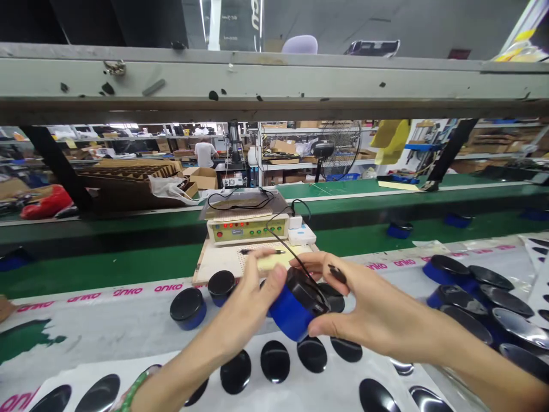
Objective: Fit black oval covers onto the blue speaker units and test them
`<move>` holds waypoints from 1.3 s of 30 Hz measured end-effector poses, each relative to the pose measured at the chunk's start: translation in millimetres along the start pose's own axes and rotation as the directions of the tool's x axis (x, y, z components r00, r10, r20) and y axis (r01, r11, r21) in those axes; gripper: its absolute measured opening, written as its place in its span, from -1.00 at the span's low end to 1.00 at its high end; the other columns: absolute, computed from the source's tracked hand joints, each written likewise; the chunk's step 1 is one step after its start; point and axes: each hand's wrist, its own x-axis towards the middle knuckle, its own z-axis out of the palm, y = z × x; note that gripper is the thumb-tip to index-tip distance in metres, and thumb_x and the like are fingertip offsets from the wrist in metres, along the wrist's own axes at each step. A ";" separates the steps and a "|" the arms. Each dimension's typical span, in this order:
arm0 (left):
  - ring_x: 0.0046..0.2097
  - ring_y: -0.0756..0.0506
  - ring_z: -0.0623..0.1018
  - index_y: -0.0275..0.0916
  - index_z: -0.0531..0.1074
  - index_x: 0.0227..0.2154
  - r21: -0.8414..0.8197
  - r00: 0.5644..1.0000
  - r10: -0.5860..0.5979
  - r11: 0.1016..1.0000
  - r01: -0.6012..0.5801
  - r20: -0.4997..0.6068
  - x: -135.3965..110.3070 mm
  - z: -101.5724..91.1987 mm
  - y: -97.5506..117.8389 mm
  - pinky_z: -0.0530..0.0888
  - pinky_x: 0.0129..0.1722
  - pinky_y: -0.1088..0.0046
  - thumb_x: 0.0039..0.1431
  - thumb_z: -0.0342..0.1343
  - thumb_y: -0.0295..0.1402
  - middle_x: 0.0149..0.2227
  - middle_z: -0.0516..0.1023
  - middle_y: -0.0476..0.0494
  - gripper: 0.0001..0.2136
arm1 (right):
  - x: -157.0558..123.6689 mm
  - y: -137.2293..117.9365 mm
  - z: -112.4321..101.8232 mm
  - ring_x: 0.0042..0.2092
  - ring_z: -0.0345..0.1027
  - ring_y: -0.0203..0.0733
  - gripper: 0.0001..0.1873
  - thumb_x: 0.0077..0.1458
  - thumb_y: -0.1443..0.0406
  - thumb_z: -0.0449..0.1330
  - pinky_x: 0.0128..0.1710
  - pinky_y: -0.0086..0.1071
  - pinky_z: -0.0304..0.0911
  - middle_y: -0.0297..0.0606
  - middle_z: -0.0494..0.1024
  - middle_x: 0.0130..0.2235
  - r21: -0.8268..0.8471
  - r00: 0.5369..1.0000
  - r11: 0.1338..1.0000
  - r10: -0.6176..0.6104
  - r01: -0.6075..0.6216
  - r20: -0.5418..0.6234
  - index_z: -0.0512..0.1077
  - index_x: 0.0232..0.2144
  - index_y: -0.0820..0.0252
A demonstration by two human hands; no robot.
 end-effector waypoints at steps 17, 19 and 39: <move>0.09 -0.22 0.39 -0.11 0.32 -0.03 -0.357 0.996 0.023 0.934 0.010 0.089 -46.9 -11.5 -11.7 0.30 0.09 0.21 0.03 0.23 -0.04 0.01 0.43 -0.15 -0.52 | -17.8 -35.7 28.4 -0.39 0.26 -0.18 -0.71 0.29 0.33 -0.03 -0.32 -0.29 0.18 -0.30 0.40 -0.48 -0.402 0.936 0.871 -0.341 0.280 -0.086 0.34 -0.48 0.15; 0.07 -0.20 0.40 -0.11 0.28 -0.04 -0.275 0.998 0.050 0.961 -0.037 0.042 -47.5 -9.6 -12.0 0.31 0.07 0.25 0.00 0.25 -0.02 -0.01 0.43 -0.14 -0.49 | -19.0 -35.1 31.1 -0.44 0.22 -0.18 -0.68 0.29 0.35 -0.03 -0.36 -0.27 0.12 -0.31 0.36 -0.52 -0.478 0.928 0.837 -0.356 0.265 -0.109 0.33 -0.52 0.16; 0.03 -0.23 0.51 0.37 -0.11 0.24 0.776 0.747 0.664 0.462 -0.430 0.018 -80.3 5.1 -16.7 0.57 -0.02 0.17 0.16 0.15 -0.33 -0.13 0.50 0.00 -0.28 | -32.3 -11.6 61.2 -0.46 0.43 -0.21 -0.70 0.34 0.28 -0.17 -0.22 -0.37 0.38 -0.35 0.46 -0.52 -0.233 0.865 0.918 -0.384 0.320 -0.324 0.28 -0.37 0.08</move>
